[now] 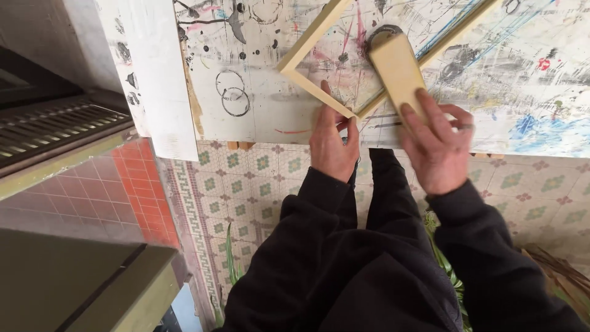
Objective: The recorder uses a sanding block to smooth the surfaces and edges of small wooden frames on a workbench.
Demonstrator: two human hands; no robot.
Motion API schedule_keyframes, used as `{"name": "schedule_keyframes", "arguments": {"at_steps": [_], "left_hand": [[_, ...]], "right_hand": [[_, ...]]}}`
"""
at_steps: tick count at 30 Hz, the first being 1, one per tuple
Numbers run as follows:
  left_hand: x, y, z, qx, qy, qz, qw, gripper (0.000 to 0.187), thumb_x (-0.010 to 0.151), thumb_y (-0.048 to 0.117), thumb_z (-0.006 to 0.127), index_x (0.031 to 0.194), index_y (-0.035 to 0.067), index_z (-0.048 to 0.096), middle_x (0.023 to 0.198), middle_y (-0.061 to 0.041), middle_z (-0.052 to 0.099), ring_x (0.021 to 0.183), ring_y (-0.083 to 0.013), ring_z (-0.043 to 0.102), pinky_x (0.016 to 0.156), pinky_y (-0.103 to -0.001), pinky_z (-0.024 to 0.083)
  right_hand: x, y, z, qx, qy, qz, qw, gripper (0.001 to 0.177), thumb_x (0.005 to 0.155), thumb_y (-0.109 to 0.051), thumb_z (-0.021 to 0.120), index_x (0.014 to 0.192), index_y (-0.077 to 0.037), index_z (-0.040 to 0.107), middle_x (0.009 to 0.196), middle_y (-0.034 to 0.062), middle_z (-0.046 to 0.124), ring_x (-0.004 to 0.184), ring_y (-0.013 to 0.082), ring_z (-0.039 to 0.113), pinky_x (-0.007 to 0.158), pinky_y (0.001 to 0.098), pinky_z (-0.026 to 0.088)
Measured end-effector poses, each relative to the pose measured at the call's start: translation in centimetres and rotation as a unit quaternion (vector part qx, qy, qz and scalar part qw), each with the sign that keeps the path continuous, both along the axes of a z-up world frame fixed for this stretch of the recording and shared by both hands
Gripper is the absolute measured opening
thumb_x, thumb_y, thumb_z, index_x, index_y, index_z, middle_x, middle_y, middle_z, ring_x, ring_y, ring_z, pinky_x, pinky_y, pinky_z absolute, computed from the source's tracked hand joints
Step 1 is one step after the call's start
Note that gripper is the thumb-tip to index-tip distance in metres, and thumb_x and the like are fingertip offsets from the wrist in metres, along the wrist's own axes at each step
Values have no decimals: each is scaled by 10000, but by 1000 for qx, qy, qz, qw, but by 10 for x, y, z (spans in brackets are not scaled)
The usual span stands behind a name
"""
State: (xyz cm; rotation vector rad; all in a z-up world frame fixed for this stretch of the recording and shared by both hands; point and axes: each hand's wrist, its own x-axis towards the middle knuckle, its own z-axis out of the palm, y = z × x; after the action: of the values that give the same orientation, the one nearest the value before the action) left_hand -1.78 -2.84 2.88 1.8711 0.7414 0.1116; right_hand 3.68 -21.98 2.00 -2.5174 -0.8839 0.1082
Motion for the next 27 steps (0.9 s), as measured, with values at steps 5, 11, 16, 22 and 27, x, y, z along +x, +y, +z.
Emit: {"name": "schedule_keyframes", "arguments": {"at_steps": [5,11,16,22,27], "left_hand": [[7,-2,-6,1,-24,-9,1000,830,918,-30,656,1629,13,231,1148,-150,649,938,-236,724,825,-328,634],[-9,-3,-21,20,-17,-8,1000,774,938,-34,679,1613,28,307,1141,-156,655,939,-238,703,833,-341,627],[4,1,-14,-12,-23,-9,1000,797,919,-13,673,1611,19,276,1174,-137,643,944,-207,708,834,-332,638],[8,23,35,48,-96,-73,992,670,949,-26,654,1559,2,378,1249,-196,609,1025,-252,695,860,-345,629],[50,48,159,148,-119,-200,961,493,1025,31,611,1496,-34,482,1035,-120,583,874,-179,653,753,-359,583]], "right_hand": [[-17,16,13,22,20,37,999,408,896,-127,783,1299,-152,728,1492,78,610,1156,279,620,983,411,469],[-12,-21,-41,-31,34,0,999,492,937,22,703,1421,-66,692,1519,131,608,1201,304,654,971,431,492],[26,-16,13,21,-26,33,999,356,931,-107,745,1285,-120,715,1460,72,620,1123,273,671,988,437,477],[54,-64,37,-13,-71,-50,996,396,1022,-135,761,1409,-83,697,1512,118,625,1222,212,681,1157,419,434],[23,-91,60,62,-20,-75,995,482,913,-100,781,1385,-86,687,1492,134,657,1215,275,625,1123,391,450]]}}
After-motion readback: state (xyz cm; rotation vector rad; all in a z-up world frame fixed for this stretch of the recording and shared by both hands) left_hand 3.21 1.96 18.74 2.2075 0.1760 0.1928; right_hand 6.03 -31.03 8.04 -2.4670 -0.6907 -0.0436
